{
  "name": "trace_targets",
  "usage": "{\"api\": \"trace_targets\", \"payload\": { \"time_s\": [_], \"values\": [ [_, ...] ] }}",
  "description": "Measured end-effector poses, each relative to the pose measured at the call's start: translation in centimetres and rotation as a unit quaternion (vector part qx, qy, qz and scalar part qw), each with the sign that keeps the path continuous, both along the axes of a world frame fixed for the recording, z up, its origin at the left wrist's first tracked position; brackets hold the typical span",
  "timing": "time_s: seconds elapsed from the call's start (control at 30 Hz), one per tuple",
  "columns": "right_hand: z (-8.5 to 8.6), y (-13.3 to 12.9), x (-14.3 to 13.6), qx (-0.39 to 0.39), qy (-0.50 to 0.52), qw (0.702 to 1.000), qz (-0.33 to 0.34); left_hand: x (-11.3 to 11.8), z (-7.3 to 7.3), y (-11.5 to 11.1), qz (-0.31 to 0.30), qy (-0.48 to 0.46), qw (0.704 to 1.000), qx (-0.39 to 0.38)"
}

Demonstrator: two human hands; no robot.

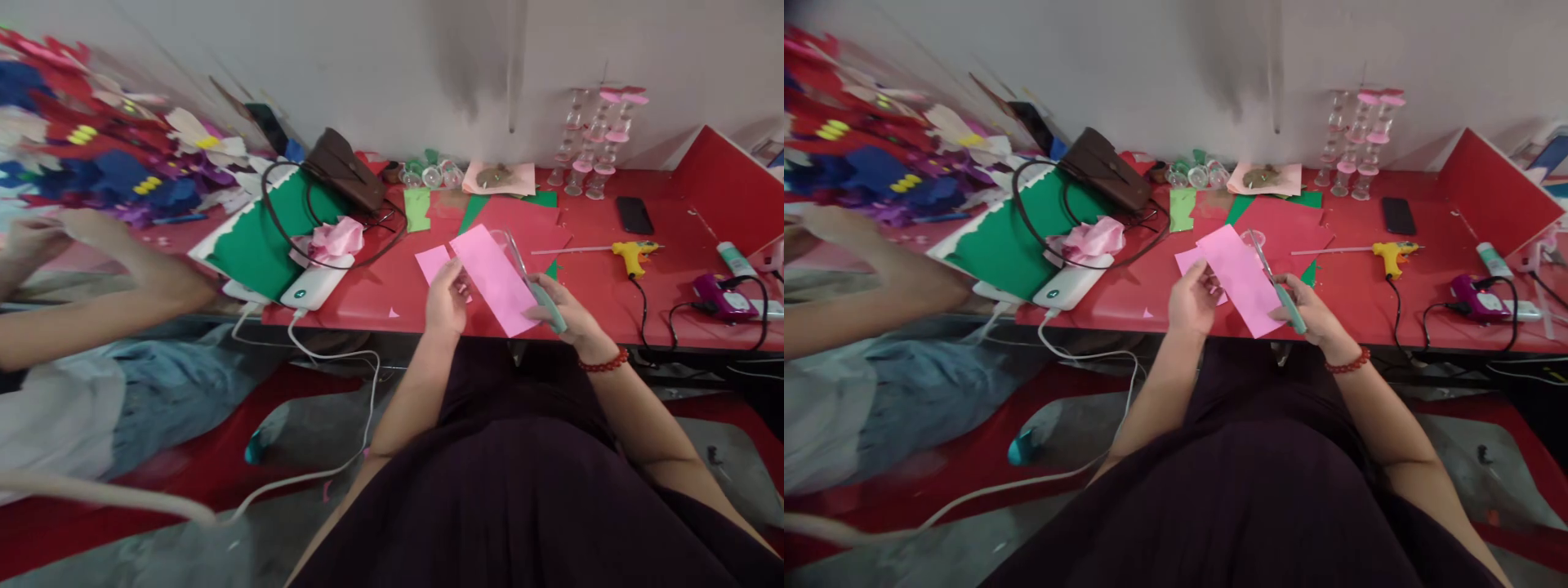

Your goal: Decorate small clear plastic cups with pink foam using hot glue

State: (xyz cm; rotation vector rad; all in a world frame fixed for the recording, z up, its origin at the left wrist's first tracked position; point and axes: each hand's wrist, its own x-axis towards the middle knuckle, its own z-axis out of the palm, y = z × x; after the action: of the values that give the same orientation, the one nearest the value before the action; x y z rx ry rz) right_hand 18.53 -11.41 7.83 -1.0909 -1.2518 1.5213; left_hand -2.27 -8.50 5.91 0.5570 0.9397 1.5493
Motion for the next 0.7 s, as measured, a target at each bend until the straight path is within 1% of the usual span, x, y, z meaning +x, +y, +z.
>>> {"api": "trace_targets", "payload": {
  "time_s": [0.07,0.17,0.23,0.3,0.37,0.4,0.43,0.5,0.57,0.6,0.63,0.7],
  "values": [
    [0.8,0.4,1.6,0.001,-0.017,1.0,0.011,-2.0,1.1,0.4,-0.024,0.054,0.998,0.024],
    [1.9,1.2,3.4,0.034,-0.046,0.998,0.006,-4.0,2.4,0.3,-0.082,0.129,0.988,0.021],
    [2.5,1.7,4.0,0.046,-0.06,0.997,0.033,-4.6,2.9,-0.2,-0.112,0.16,0.981,0.011],
    [2.8,2.0,4.1,0.049,-0.063,0.995,0.057,-4.6,2.9,-0.7,-0.15,0.197,0.969,0.004],
    [2.9,2.3,3.6,0.045,-0.052,0.997,0.046,-4.5,2.7,-1.0,-0.179,0.223,0.958,0.006],
    [2.9,2.3,3.3,0.041,-0.043,0.998,0.022,-4.3,2.4,-1.1,-0.17,0.224,0.959,0.01],
    [2.8,2.3,3.0,0.038,-0.032,0.999,-0.009,-4.2,2.2,-1.0,-0.142,0.215,0.966,0.016],
    [2.6,1.9,2.2,0.037,-0.01,0.996,-0.076,-4.1,1.7,-0.8,-0.034,0.178,0.983,0.029],
    [2.3,1.0,1.4,0.043,0.009,0.993,-0.107,-4.0,1.4,-0.4,0.077,0.139,0.987,0.036],
    [2.1,0.4,1.0,0.046,0.012,0.994,-0.102,-4.0,1.4,-0.3,0.111,0.125,0.985,0.039],
    [1.9,-0.3,0.6,0.051,0.008,0.995,-0.088,-4.0,1.5,-0.3,0.128,0.114,0.984,0.044],
    [1.6,-1.8,-0.4,0.06,-0.018,0.998,-0.031,-3.7,1.8,-0.4,0.126,0.096,0.986,0.061]
  ]
}}
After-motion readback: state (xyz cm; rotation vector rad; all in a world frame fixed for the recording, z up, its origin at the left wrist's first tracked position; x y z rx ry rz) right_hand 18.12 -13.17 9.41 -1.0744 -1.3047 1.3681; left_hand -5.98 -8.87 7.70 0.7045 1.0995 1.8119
